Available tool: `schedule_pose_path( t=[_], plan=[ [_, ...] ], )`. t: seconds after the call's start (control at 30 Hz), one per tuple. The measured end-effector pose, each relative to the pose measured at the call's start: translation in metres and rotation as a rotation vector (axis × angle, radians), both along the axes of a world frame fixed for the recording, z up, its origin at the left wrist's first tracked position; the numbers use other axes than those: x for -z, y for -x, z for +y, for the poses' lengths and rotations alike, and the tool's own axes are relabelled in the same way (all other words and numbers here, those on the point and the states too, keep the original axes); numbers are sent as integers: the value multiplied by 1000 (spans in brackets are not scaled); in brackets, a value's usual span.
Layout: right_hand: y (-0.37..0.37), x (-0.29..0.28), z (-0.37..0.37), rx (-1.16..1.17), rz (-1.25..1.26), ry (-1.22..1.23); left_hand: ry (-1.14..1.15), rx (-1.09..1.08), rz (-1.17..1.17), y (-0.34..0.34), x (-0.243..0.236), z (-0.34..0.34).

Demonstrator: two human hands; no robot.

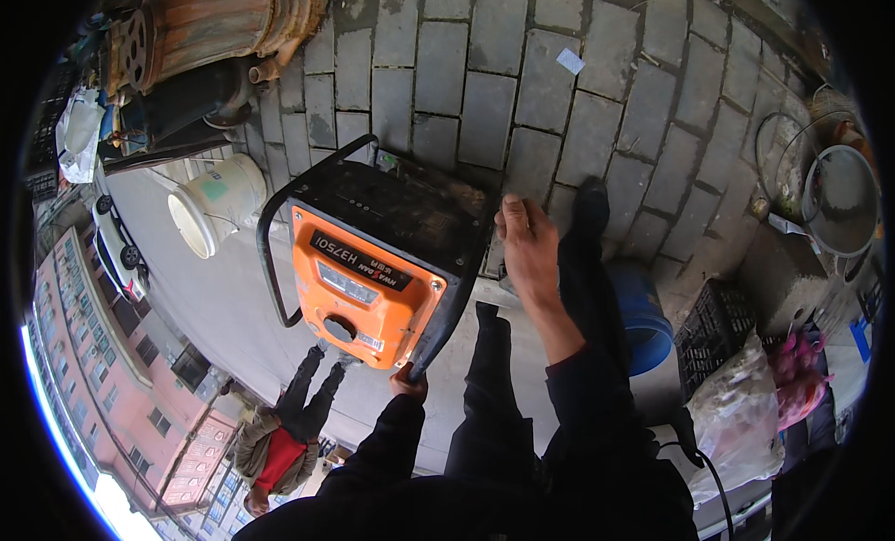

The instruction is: The person repositions an orange portable generator, opens its cover, retrieves a T-handle wrench, and uses it to loosen and remove a bolt from the engine area. The person then removes a small metal component and closes the generator cover.

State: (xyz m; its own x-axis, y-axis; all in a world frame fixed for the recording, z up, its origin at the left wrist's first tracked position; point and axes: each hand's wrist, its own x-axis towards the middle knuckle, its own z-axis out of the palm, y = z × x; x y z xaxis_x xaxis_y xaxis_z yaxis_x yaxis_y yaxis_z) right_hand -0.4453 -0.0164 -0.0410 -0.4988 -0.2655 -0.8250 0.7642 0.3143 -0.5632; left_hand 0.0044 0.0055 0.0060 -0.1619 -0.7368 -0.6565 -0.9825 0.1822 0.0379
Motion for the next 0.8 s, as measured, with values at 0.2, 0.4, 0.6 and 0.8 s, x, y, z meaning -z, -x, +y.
schedule_pose_path(
  t=[0.2,0.4,0.6,0.8],
  plan=[
    [11,4,-3,37,-34,62,-16,-3,-2,-1,1,-1],
    [11,3,-3,94,-37,88,5,14,-14,-7,3,0],
    [1,-2,-5,37,-27,45,-50,32,-105,-13,3,-1],
    [-22,-7,-6,-55,32,30,-26,29,-15,-10,4,-1]
  ],
)
